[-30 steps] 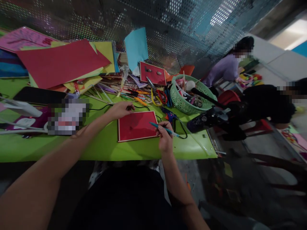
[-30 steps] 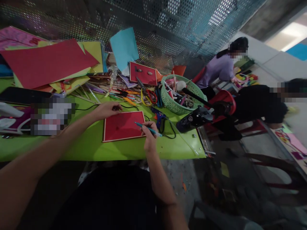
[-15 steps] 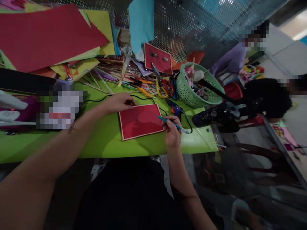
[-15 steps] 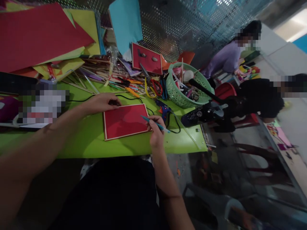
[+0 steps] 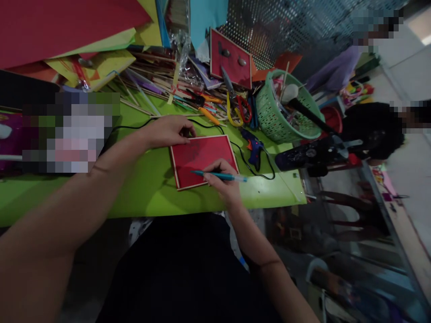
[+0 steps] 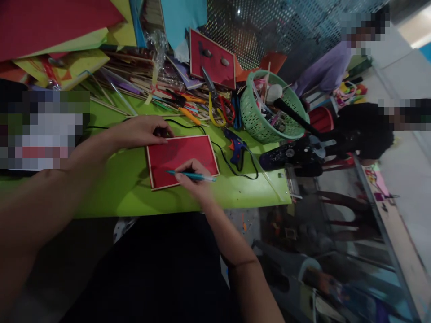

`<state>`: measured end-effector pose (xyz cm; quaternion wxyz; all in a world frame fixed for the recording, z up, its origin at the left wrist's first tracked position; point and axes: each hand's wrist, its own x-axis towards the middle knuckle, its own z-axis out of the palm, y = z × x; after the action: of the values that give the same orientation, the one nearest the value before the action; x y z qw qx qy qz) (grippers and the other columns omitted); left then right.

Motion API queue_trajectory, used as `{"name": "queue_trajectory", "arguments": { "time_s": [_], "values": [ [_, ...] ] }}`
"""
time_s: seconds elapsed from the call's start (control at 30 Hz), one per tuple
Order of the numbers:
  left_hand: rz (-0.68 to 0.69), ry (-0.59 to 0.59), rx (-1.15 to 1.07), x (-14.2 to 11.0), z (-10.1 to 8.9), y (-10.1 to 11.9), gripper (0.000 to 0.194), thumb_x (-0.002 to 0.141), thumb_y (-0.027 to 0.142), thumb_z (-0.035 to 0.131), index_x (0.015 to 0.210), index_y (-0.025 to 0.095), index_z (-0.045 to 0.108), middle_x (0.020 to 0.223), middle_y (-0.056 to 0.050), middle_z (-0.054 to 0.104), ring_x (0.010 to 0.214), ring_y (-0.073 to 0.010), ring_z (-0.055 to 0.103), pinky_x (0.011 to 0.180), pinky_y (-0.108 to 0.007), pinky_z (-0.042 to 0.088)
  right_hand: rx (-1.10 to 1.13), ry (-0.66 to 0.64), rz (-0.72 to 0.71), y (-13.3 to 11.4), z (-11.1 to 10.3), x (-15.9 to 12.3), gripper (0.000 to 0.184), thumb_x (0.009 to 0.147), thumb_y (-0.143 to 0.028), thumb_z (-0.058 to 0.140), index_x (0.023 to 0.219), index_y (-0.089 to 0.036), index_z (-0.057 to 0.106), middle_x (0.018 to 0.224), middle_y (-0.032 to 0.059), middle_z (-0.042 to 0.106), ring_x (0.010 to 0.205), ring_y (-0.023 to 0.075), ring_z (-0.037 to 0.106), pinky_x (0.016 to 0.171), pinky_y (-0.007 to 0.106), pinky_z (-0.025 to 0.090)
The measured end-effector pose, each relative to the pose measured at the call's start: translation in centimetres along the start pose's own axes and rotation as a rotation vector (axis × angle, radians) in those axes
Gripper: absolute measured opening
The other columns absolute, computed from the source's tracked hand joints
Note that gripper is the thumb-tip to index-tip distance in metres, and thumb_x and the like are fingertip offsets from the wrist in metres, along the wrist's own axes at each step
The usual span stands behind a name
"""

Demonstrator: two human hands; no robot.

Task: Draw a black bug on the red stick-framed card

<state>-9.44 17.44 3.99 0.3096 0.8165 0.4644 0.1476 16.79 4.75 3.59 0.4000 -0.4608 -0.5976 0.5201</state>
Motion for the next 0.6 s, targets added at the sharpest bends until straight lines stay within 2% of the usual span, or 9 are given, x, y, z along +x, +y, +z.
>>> {"name": "queue_trajectory", "arguments": {
  "time_s": [0.23, 0.43, 0.6],
  "values": [
    [0.044, 0.017, -0.063, 0.27, 0.31, -0.6, 0.038, 0.088, 0.033, 0.076, 0.12, 0.017, 0.087, 0.104, -0.006, 0.082, 0.091, -0.0214, 0.07, 0.085, -0.032, 0.052, -0.1, 0.033, 0.007, -0.01, 0.42, 0.14, 0.022, 0.088, -0.044, 0.086, 0.089, -0.027, 0.072, 0.075, -0.0027, 0.068, 0.066, 0.0157, 0.055, 0.063, 0.03, 0.043],
    [0.073, -0.005, -0.053, 0.28, 0.03, -0.67, 0.042, 0.088, 0.033, 0.076, 0.125, 0.017, 0.087, 0.103, -0.007, 0.082, 0.086, -0.0207, 0.07, 0.079, -0.032, 0.052, -0.125, 0.029, -0.042, -0.2, 0.51, 0.06, 0.023, 0.091, -0.043, 0.087, 0.088, -0.027, 0.071, 0.074, -0.0032, 0.068, 0.066, 0.0156, 0.057, 0.062, 0.03, 0.045],
    [0.061, -0.056, -0.086, 0.14, -0.31, -0.57, 0.048, 0.085, 0.028, 0.078, 0.132, 0.018, 0.087, 0.108, -0.006, 0.082, 0.093, -0.0224, 0.07, 0.089, -0.034, 0.055, -0.159, 0.035, -0.086, -0.29, 0.6, -0.08, 0.021, 0.091, -0.038, 0.087, 0.086, -0.027, 0.071, 0.071, -0.0037, 0.068, 0.061, 0.0147, 0.057, 0.058, 0.028, 0.043]
  ]
}}
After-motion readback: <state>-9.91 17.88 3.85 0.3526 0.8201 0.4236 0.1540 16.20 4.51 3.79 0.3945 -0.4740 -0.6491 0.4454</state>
